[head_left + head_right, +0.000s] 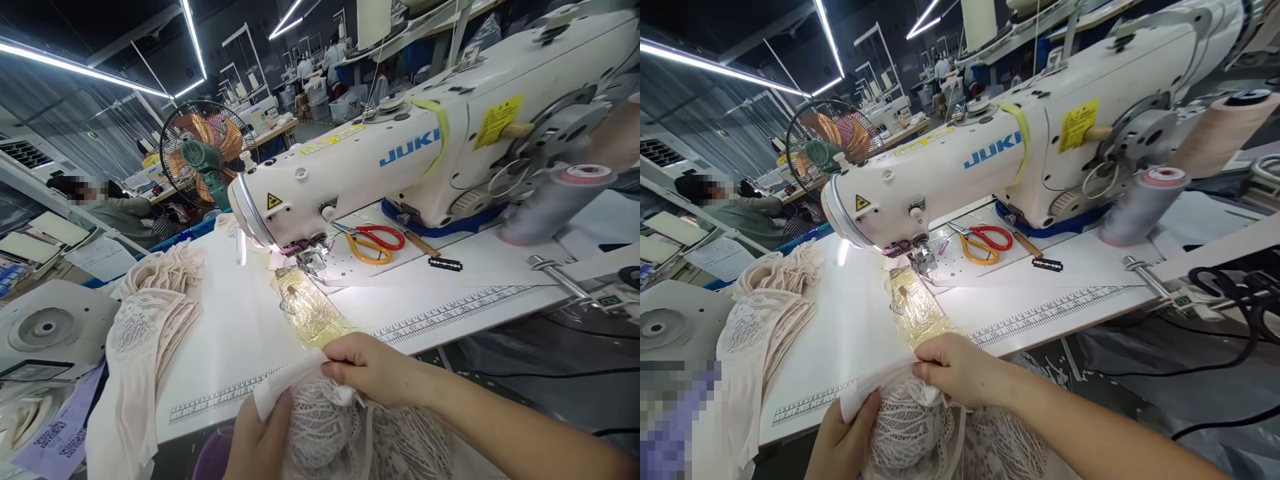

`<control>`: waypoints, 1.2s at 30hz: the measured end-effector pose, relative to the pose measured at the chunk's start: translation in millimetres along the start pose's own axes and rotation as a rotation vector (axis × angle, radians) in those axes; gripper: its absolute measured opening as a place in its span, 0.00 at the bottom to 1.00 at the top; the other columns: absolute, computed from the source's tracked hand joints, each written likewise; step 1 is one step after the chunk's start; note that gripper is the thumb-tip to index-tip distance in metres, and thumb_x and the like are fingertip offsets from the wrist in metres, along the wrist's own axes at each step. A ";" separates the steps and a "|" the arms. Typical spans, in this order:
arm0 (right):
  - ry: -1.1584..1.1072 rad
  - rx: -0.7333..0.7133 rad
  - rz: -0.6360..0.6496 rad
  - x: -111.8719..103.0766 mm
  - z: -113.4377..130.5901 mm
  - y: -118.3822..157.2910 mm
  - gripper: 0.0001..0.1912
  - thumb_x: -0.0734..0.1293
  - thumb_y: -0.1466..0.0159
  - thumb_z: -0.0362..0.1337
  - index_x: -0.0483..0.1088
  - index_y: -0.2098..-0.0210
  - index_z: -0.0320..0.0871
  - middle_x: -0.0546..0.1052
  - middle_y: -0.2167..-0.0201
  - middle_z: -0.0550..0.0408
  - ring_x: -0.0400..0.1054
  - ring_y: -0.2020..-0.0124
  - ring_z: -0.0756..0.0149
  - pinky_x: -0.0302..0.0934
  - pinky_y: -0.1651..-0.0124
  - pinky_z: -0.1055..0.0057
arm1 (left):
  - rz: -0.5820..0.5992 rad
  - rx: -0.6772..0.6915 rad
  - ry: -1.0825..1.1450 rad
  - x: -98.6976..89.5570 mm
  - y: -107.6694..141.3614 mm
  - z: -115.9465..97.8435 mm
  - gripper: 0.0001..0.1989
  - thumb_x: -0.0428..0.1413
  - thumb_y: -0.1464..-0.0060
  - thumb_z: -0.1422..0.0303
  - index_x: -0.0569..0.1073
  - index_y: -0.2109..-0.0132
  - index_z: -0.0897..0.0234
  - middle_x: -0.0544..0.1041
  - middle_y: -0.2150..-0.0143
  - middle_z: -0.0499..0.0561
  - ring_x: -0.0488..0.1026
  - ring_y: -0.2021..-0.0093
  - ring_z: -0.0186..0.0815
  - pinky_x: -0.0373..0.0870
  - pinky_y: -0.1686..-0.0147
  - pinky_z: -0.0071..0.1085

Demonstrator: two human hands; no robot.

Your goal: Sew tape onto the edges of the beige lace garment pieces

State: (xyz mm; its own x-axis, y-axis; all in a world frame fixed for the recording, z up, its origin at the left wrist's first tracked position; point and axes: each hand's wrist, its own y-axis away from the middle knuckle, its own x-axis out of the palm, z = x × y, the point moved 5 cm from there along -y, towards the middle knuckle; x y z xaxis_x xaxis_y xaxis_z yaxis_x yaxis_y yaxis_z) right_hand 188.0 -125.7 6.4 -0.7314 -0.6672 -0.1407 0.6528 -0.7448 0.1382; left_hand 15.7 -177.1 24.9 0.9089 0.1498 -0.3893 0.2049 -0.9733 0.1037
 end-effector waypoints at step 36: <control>-0.003 -0.166 -0.279 -30.3 24.1 34.0 0.22 0.52 0.35 0.50 0.68 0.63 0.41 0.74 0.66 0.51 0.67 0.67 0.65 0.59 0.66 0.70 | 0.102 -0.294 0.470 9.4 16.2 -15.1 0.25 0.67 0.64 0.58 0.76 0.60 0.69 0.81 0.65 0.57 0.76 0.57 0.51 0.72 0.59 0.40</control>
State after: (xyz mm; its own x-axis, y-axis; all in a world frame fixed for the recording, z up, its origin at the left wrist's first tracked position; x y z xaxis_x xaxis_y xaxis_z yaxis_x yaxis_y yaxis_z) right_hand 227.6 -130.7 39.0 -0.8873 -0.4368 -0.1480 0.4496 -0.8907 -0.0669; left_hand 33.0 -188.8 36.8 0.9796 0.1849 0.0785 0.1395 -0.9074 0.3966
